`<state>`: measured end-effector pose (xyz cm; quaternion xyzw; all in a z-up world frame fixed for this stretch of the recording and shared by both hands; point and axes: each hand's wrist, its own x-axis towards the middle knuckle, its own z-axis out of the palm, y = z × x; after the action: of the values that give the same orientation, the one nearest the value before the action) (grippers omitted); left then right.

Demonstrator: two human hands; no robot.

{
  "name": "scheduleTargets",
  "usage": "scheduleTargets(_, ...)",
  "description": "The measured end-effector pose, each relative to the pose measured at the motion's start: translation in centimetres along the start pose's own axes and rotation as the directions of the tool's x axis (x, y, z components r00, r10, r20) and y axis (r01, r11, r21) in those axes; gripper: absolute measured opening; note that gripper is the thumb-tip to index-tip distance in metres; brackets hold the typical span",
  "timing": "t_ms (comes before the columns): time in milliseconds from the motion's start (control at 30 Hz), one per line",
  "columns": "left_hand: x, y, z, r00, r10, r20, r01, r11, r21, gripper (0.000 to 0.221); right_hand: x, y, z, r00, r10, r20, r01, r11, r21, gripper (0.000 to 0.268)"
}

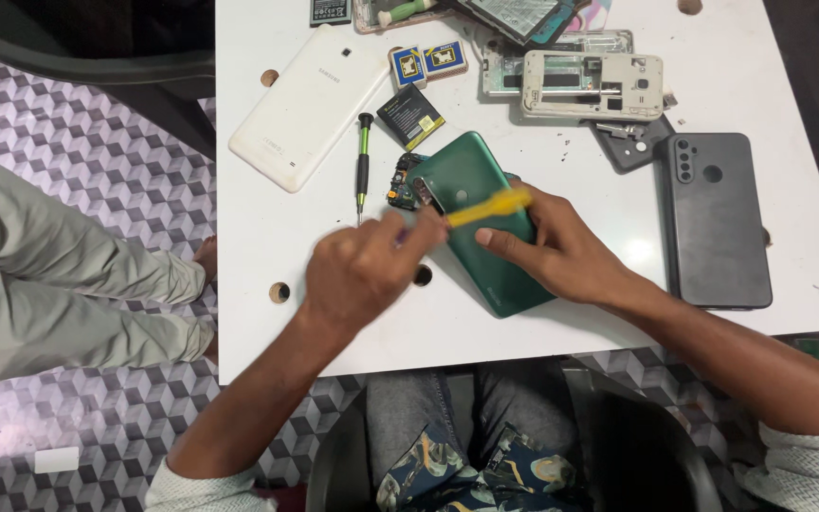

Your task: The person cleans the back of a black smartphone case and a green smartphone using a toothbrush. They then use a screwdriver to remove screws from the green smartphone, open the device, and clean the internal components and edges with the toothbrush.

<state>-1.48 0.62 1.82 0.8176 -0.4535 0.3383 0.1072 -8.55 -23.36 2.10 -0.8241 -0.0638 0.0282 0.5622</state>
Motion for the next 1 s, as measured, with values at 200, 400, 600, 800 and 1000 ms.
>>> scheduleTargets(200, 0.7, 0.1, -1.4, 0.998, -0.011, -0.055, 0.015, 0.998, 0.064, 0.017, -0.6, -1.9, 0.3, 0.992, 0.013, -0.125, -0.029, 0.992, -0.125, 0.044)
scheduleTargets(400, 0.3, 0.0, -1.0, 0.947, -0.264, -0.182, 0.234, 0.957, -0.171, 0.017, -0.9, -2.6, -0.1, 0.983, -0.065, -0.171, 0.023, 0.972, -0.233, 0.043)
scheduleTargets(600, 0.2, -1.7, 0.1, 0.778, -0.627, 0.028, 0.572, 0.690, -0.443, 0.015, -1.0, -1.1, -0.3, 0.986, -0.026, -0.162, 0.021, 0.999, -0.031, 0.040)
scheduleTargets(800, 0.0, -3.3, 0.6, 0.809, -0.578, 0.107, 0.553, 0.685, -0.474, 0.022, -0.4, 0.6, -2.1, 0.964, 0.092, -0.250, 0.019, 0.912, 0.410, 0.044)
scheduleTargets(1000, -0.7, -3.4, 1.1, 0.763, -0.643, 0.067, 0.630, 0.717, -0.298, 0.016, -0.4, 0.4, -3.6, 0.950, 0.181, -0.254, 0.022, 0.774, 0.633, 0.057)
